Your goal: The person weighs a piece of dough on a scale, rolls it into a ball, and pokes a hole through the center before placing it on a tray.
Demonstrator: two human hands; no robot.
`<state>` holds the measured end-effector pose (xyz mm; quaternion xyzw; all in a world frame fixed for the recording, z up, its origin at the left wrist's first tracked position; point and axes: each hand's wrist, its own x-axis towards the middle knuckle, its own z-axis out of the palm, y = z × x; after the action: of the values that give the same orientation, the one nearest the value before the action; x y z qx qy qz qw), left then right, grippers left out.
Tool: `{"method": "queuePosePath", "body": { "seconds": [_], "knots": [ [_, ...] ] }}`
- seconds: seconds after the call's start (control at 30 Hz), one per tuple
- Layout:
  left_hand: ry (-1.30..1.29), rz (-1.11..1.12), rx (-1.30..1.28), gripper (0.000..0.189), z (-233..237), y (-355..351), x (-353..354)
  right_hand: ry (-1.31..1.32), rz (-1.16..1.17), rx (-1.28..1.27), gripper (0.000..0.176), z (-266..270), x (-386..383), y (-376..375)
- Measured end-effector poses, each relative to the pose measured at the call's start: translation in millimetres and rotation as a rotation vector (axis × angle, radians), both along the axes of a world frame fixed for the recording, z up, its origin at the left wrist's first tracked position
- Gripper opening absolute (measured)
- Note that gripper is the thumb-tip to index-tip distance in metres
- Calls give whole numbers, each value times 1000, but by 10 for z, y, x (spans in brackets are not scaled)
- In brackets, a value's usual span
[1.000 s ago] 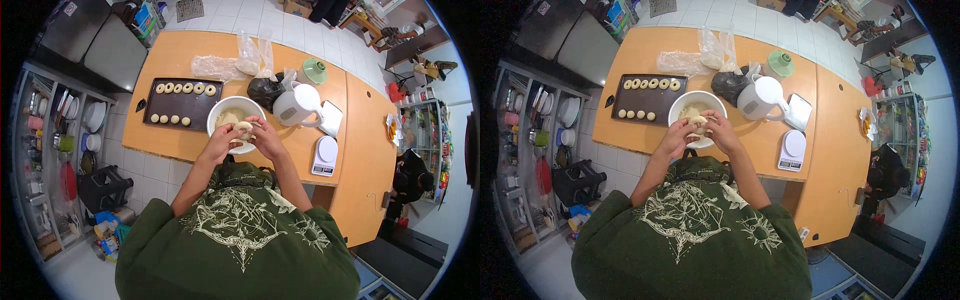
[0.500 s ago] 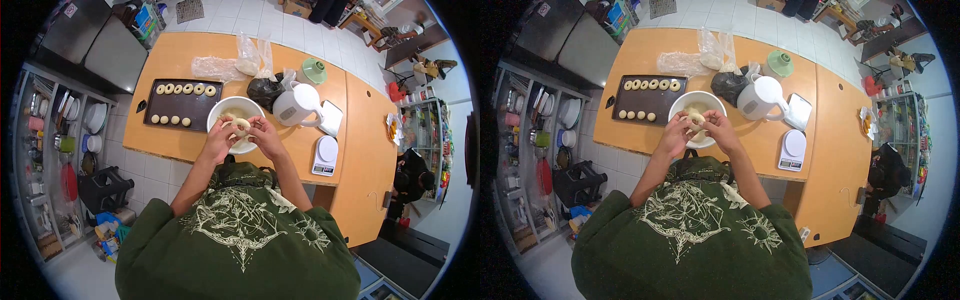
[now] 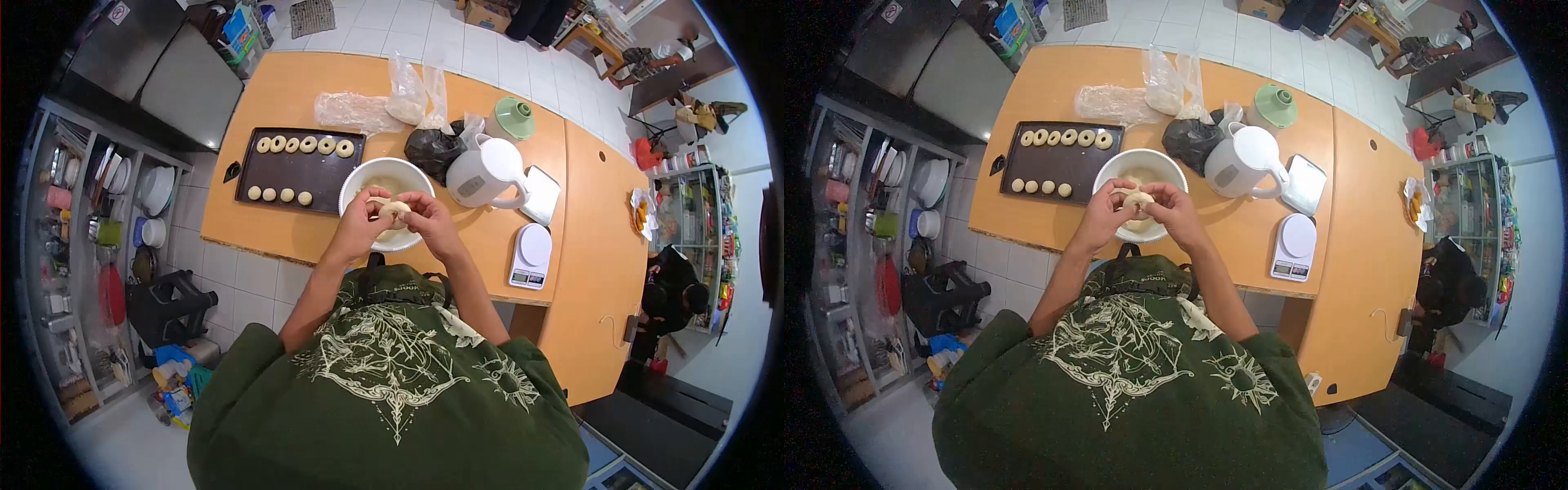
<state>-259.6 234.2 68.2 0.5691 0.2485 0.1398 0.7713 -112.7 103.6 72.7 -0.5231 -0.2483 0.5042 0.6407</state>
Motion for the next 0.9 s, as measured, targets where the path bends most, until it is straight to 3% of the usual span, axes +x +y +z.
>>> {"method": "queuePosePath", "body": {
  "seconds": [0.13,0.37,0.53,0.73,0.9],
  "knots": [
    [49,-12,20,43,-4,17,-2,19,68,-110,36,150,-45,2],
    [28,31,-18,43,-33,13,11,-37,-7,-105,30,-18,26,-22],
    [27,98,-349,41,129,-41,13,191,-51,-31,27,-116,-4,-3],
    [-134,139,-614,39,96,-32,-38,174,-139,-34,27,-80,40,4],
    [-56,155,-522,41,-31,-97,19,204,-164,-41,27,-99,49,-11]
  ]
}}
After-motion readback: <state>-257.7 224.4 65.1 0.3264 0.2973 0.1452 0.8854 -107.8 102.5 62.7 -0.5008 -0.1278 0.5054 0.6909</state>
